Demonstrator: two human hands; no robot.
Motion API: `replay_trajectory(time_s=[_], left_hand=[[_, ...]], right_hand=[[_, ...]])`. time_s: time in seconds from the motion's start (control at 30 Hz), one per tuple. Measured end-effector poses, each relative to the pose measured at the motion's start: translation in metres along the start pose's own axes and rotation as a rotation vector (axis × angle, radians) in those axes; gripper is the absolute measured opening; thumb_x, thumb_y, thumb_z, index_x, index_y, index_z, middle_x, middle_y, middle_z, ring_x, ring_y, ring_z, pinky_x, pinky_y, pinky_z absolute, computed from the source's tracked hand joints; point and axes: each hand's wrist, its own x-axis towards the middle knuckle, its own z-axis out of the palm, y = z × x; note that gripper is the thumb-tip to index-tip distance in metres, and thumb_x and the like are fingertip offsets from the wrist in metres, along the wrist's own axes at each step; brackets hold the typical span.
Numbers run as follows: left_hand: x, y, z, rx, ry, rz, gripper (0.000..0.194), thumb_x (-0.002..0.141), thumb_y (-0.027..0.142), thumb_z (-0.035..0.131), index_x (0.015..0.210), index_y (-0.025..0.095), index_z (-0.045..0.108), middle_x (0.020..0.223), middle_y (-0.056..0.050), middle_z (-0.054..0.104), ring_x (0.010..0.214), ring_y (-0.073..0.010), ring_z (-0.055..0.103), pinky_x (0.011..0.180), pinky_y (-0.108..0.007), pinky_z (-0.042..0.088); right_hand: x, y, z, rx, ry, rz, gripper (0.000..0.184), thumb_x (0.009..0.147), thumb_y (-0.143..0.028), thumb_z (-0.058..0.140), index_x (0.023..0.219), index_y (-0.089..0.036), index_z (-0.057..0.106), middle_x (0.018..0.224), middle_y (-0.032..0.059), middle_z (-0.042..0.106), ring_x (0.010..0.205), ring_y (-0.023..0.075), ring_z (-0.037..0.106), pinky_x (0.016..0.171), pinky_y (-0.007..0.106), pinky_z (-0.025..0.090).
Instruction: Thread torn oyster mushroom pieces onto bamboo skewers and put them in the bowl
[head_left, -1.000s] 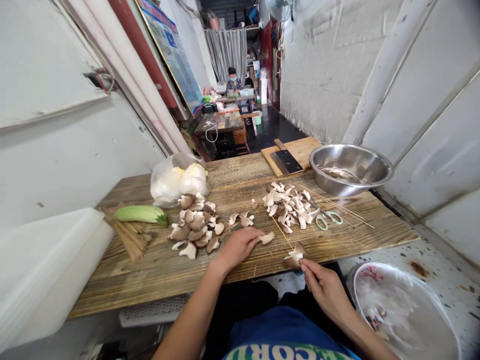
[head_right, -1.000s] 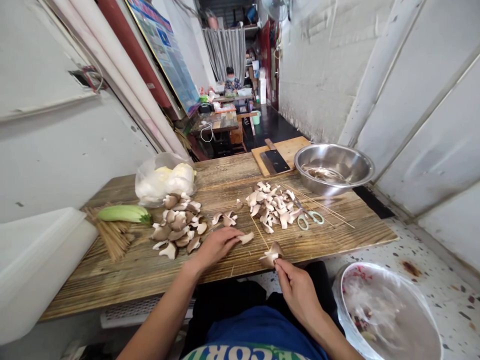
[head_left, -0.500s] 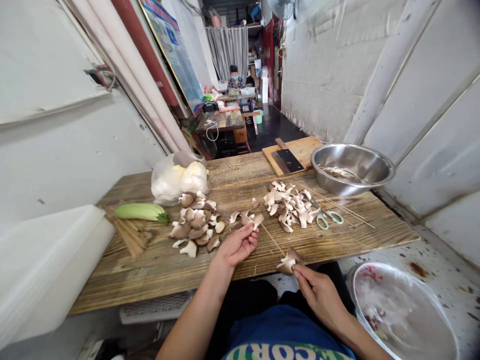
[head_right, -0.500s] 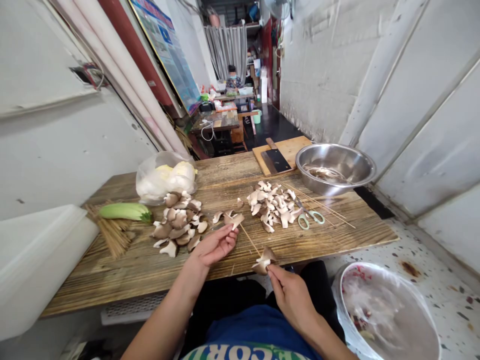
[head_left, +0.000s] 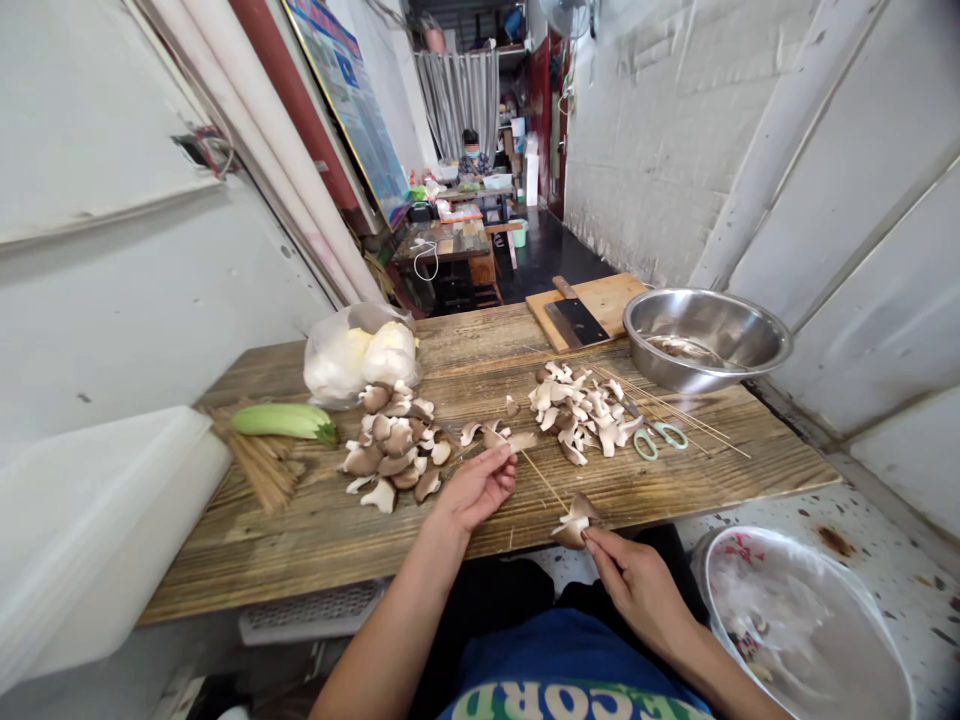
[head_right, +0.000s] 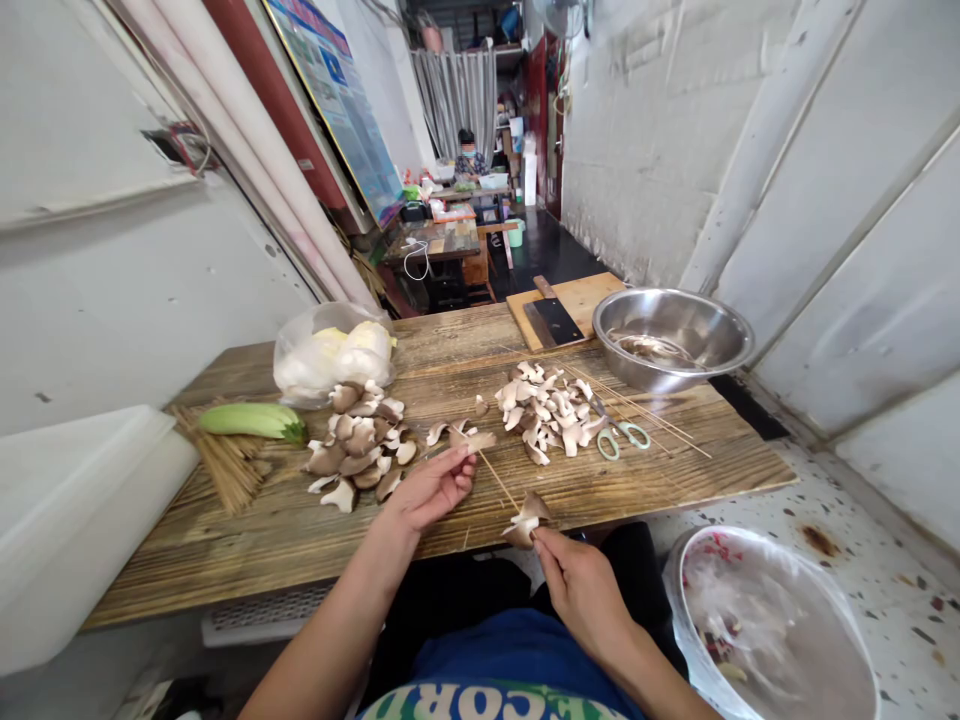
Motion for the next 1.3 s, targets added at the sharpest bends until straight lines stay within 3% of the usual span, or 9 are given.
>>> replay_trajectory(time_s=[0.13, 0.33, 0.47, 0.57, 0.73, 0.9, 1.17, 1.3], left_hand=[[0.003, -0.005, -0.007, 0.366, 0.169, 0.247, 0.017, 0.069, 0.025, 0.069, 0.079, 0.012, 0.064, 0.069, -0.001, 0.059, 0.055, -0.0057, 0.050, 0.051, -0.017, 0.039], [-0.001, -0.005, -0.010, 1.299, 0.185, 0.476, 0.020, 0.076, 0.033, 0.058, 0.078, 0.018, 0.070, 0.068, -0.003, 0.066, 0.062, -0.0160, 0.057, 0.062, -0.029, 0.041], [-0.002, 0.011, -0.010, 1.535, 0.235, 0.729, 0.021, 0.083, 0.031, 0.052, 0.084, 0.021, 0.070, 0.084, -0.006, 0.068, 0.080, -0.0200, 0.059, 0.076, -0.033, 0.042], [0.002, 0.022, -0.011, 1.666, 0.217, 0.822, 0.023, 0.080, 0.027, 0.056, 0.098, 0.020, 0.067, 0.093, -0.008, 0.063, 0.089, -0.0217, 0.055, 0.082, -0.035, 0.041], [0.015, 0.025, -0.017, 1.687, 0.306, 0.851, 0.042, 0.078, 0.032, 0.059, 0.118, 0.020, 0.056, 0.106, -0.010, 0.056, 0.099, -0.0233, 0.051, 0.090, -0.038, 0.039], [0.026, 0.027, -0.030, 1.673, 0.191, 0.797, 0.035, 0.081, 0.021, 0.053, 0.115, 0.020, 0.058, 0.105, -0.009, 0.056, 0.100, -0.0218, 0.050, 0.090, -0.038, 0.038], [0.020, 0.034, -0.029, 1.576, 0.162, 0.761, 0.011, 0.075, 0.025, 0.059, 0.082, 0.018, 0.061, 0.090, -0.005, 0.058, 0.089, -0.0194, 0.053, 0.082, -0.033, 0.041], [0.014, 0.033, -0.028, 1.418, 0.171, 0.676, 0.014, 0.075, 0.031, 0.058, 0.077, 0.017, 0.058, 0.074, 0.000, 0.059, 0.069, -0.0141, 0.053, 0.067, -0.026, 0.040]], right_hand=[[-0.003, 0.006, -0.002, -0.011, 0.065, 0.010, 0.035, 0.093, -0.034, 0.035, 0.099, -0.017, 0.066, 0.087, 0.0087, 0.070, 0.078, 0.0193, 0.066, 0.072, 0.026, 0.051], [-0.005, 0.015, -0.004, -0.013, 0.158, 0.042, 0.034, 0.092, -0.035, 0.039, 0.097, -0.016, 0.066, 0.078, 0.0072, 0.071, 0.071, 0.0187, 0.067, 0.064, 0.023, 0.052], [-0.005, 0.016, -0.004, -0.019, 0.164, 0.045, 0.034, 0.092, -0.035, 0.039, 0.100, -0.016, 0.066, 0.080, 0.0078, 0.071, 0.073, 0.0194, 0.067, 0.062, 0.024, 0.052], [-0.005, 0.017, -0.004, -0.026, 0.167, 0.034, 0.035, 0.092, -0.035, 0.039, 0.100, -0.015, 0.066, 0.087, 0.0089, 0.072, 0.076, 0.0202, 0.068, 0.066, 0.025, 0.053], [-0.004, 0.018, -0.003, -0.026, 0.170, 0.018, 0.034, 0.092, -0.035, 0.039, 0.099, -0.017, 0.066, 0.092, 0.0091, 0.072, 0.077, 0.0204, 0.068, 0.072, 0.027, 0.053], [-0.002, 0.015, -0.004, -0.018, 0.151, 0.009, 0.033, 0.092, -0.033, 0.038, 0.097, -0.017, 0.066, 0.089, 0.0087, 0.072, 0.076, 0.0198, 0.067, 0.069, 0.025, 0.051], [-0.001, 0.011, -0.003, -0.014, 0.109, 0.028, 0.033, 0.093, -0.033, 0.036, 0.095, -0.017, 0.065, 0.083, 0.0076, 0.070, 0.072, 0.0183, 0.066, 0.067, 0.024, 0.049], [-0.001, 0.010, -0.003, -0.013, 0.093, 0.027, 0.035, 0.093, -0.034, 0.035, 0.099, -0.017, 0.066, 0.085, 0.0083, 0.071, 0.074, 0.0193, 0.066, 0.067, 0.025, 0.049]])
